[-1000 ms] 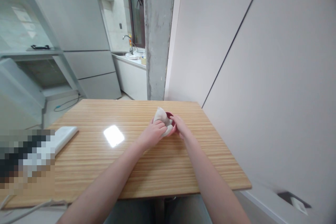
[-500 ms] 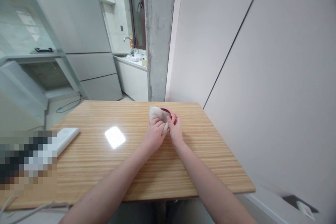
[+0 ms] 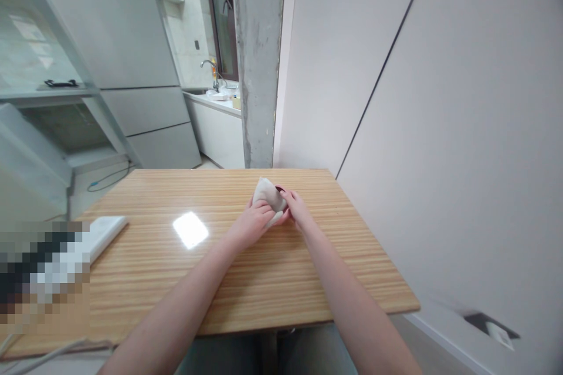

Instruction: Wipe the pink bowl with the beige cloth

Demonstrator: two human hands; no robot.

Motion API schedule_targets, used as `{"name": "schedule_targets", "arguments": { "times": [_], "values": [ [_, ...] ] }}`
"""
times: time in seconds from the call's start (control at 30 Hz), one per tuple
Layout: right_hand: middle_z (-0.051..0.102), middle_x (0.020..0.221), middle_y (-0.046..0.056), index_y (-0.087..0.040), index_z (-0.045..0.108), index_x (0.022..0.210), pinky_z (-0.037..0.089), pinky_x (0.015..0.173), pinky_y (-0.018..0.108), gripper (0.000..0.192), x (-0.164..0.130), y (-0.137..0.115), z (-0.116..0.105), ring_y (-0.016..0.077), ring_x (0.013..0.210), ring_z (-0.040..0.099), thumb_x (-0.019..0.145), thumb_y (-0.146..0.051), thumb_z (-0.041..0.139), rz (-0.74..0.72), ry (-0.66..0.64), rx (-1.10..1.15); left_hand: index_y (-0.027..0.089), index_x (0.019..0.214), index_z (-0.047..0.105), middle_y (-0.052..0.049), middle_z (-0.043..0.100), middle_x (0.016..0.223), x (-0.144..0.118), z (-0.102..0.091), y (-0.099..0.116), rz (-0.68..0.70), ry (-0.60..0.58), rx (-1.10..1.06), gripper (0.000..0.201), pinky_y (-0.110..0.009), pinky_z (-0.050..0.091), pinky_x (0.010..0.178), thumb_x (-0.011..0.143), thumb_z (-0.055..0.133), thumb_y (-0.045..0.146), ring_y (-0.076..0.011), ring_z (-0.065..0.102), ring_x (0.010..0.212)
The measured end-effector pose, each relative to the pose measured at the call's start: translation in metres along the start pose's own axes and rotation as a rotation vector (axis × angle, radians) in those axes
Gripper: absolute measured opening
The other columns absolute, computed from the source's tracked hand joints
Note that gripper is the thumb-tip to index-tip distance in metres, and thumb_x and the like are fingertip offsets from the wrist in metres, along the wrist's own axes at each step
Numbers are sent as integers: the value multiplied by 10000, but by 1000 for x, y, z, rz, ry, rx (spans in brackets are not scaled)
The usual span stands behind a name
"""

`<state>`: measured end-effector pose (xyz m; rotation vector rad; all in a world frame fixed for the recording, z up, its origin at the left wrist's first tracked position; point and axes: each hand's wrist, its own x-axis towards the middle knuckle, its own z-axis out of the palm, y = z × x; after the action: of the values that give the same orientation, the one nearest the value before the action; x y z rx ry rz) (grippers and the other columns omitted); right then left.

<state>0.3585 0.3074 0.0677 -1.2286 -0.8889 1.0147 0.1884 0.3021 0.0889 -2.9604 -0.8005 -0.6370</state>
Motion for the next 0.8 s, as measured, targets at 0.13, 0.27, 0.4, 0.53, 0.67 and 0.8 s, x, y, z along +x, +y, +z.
{"name": "schedule_targets", "arguments": {
  "times": [0.13, 0.27, 0.4, 0.53, 0.67, 0.8],
  "values": [
    [660, 1026, 52, -200, 582, 1024, 453, 874, 328, 482, -1, 8, 5, 202, 969, 598, 664, -512, 655, -91, 107, -57, 200, 941, 589, -72, 568, 1279, -1, 10, -1, -124, 87, 116, 156, -575, 18, 1136, 916, 441, 242, -223, 409, 1284],
    [646, 1078, 73, -195, 573, 1038, 416, 954, 349, 470, -5, 8, 6, 222, 1043, 585, 688, -500, 646, -237, 134, -186, 176, 940, 573, -98, 631, 1154, 1, 20, 3, -113, 74, 192, 201, -523, 146, 1143, 937, 413, 298, -223, 458, 1251],
    [652, 1064, 80, -191, 590, 1009, 418, 954, 369, 413, -12, 4, 8, 234, 1031, 589, 724, -489, 617, -286, 132, -243, 163, 876, 574, -73, 667, 851, 3, 19, 8, -81, 52, 209, 234, -453, 280, 1105, 943, 382, 278, -208, 610, 971],
    [641, 1105, 90, -186, 571, 1064, 410, 970, 379, 444, -20, -3, 13, 241, 1071, 571, 737, -483, 613, -281, 167, -208, 161, 905, 580, -33, 641, 727, 6, 5, 9, -56, 19, 80, 219, -433, 310, 1092, 931, 373, 227, -189, 630, 789],
    [614, 1162, 83, -199, 535, 1119, 401, 984, 380, 460, -30, -10, 16, 232, 1101, 555, 776, -504, 569, -272, 190, -114, 174, 897, 578, -39, 653, 804, 7, -7, 15, -48, 114, -65, 176, -425, 283, 1112, 911, 444, 288, -184, 622, 847],
    [593, 1200, 65, -221, 493, 1172, 425, 956, 362, 493, -30, -7, 17, 211, 1104, 553, 773, -498, 578, -276, 145, -22, 195, 958, 603, -42, 686, 916, 5, -6, 17, -89, 225, -110, 135, -451, 265, 1119, 874, 507, 240, -192, 622, 927]
  ]
}}
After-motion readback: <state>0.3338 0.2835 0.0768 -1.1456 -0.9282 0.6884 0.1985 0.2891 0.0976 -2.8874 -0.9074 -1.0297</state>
